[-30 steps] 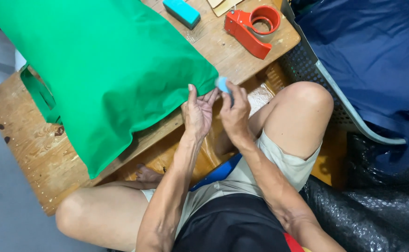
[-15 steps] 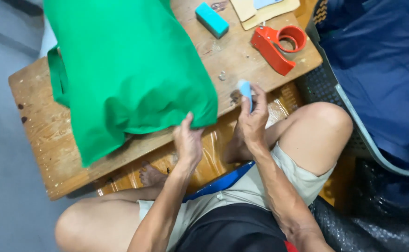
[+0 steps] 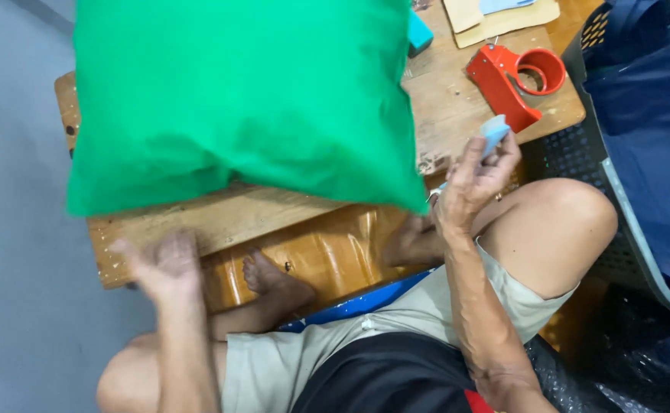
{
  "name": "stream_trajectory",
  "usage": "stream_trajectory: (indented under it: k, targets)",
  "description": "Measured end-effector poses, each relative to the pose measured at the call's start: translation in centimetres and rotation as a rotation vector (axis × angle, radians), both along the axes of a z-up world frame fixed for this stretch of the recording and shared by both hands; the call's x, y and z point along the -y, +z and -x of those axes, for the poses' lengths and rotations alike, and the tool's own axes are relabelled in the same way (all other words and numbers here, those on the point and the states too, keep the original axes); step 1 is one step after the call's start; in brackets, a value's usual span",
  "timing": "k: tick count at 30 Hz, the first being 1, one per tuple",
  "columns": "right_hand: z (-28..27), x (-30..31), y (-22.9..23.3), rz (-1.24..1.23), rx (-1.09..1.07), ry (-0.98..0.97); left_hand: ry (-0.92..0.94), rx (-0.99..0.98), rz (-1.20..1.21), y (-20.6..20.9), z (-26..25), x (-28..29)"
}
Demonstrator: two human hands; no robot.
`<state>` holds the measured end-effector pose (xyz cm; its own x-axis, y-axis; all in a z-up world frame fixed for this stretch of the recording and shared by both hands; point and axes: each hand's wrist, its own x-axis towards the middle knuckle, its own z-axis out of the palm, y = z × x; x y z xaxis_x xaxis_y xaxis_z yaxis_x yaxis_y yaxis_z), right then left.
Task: Sealing a green fabric bag containing a pillow by applying small adhesive stickers along the opening edge.
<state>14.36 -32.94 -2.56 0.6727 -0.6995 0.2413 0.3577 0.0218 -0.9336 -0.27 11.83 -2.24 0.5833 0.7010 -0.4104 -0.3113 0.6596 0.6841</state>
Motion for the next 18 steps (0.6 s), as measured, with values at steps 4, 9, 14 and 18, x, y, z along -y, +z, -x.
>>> stream_trajectory:
  k: [4, 9, 14, 18]
  targets:
    - [1.7, -2.0, -1.7, 0.346, -0.055, 0.202, -0.134, -0.007, -0.156, -1.4, -5.6, 8.3]
    - [3.3, -7.7, -1.8, 0.314, -0.328, 0.549, -0.161, -0.027, -0.686, -1.4, -14.4, 9.2]
    - [4.5, -12.7, -0.3, 0.280, -0.350, 0.690, -0.179, -0.020, -0.689, 1.7, -18.6, 6.5]
    - [4.9, -12.1, -0.4, 0.307, -0.304, 0.720, -0.209, -0.400, -0.696, 7.7, -12.9, 12.3]
